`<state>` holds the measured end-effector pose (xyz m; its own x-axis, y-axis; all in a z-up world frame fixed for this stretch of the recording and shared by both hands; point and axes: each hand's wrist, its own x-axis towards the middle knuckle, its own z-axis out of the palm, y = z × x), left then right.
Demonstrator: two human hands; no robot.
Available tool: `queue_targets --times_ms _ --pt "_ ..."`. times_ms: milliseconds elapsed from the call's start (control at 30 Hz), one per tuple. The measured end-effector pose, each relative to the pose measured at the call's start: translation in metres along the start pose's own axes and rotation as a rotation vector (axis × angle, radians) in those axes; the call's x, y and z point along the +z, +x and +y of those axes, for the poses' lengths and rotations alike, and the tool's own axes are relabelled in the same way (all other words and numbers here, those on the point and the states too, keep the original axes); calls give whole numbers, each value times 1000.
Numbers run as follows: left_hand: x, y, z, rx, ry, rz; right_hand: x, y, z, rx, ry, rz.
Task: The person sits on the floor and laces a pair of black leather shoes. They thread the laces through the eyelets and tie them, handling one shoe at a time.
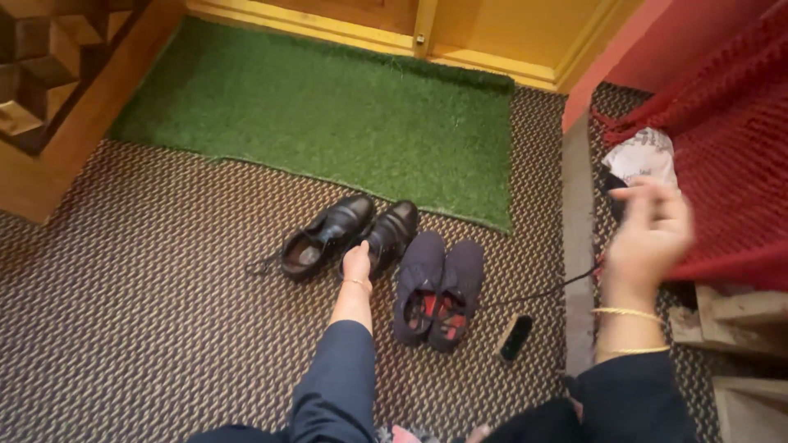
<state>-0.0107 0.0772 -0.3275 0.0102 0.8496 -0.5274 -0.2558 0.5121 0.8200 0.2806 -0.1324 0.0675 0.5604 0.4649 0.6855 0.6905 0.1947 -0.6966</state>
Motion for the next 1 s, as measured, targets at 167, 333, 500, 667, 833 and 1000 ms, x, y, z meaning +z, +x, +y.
queue_targets --times_ms 167,333,500,667,833,1000 --pt "17 27 -12 -29 -34 32 50 -19 3 327 -45 -439" --pt "28 55 -10 -365 -274 -65 63 -21 4 506 -125 -728" --pt "29 55 -10 -547 -466 -301 65 -17 6 497 -92 -785" --pt "45 -7 39 -450 -745 -449 69 -6 0 512 -121 -728" --pt "114 -96 169 -292 -830 -709 74 6 -18 448 34 -597" --pt "150 -208 296 -160 -792 -1060 69 10 -63 315 230 -395"
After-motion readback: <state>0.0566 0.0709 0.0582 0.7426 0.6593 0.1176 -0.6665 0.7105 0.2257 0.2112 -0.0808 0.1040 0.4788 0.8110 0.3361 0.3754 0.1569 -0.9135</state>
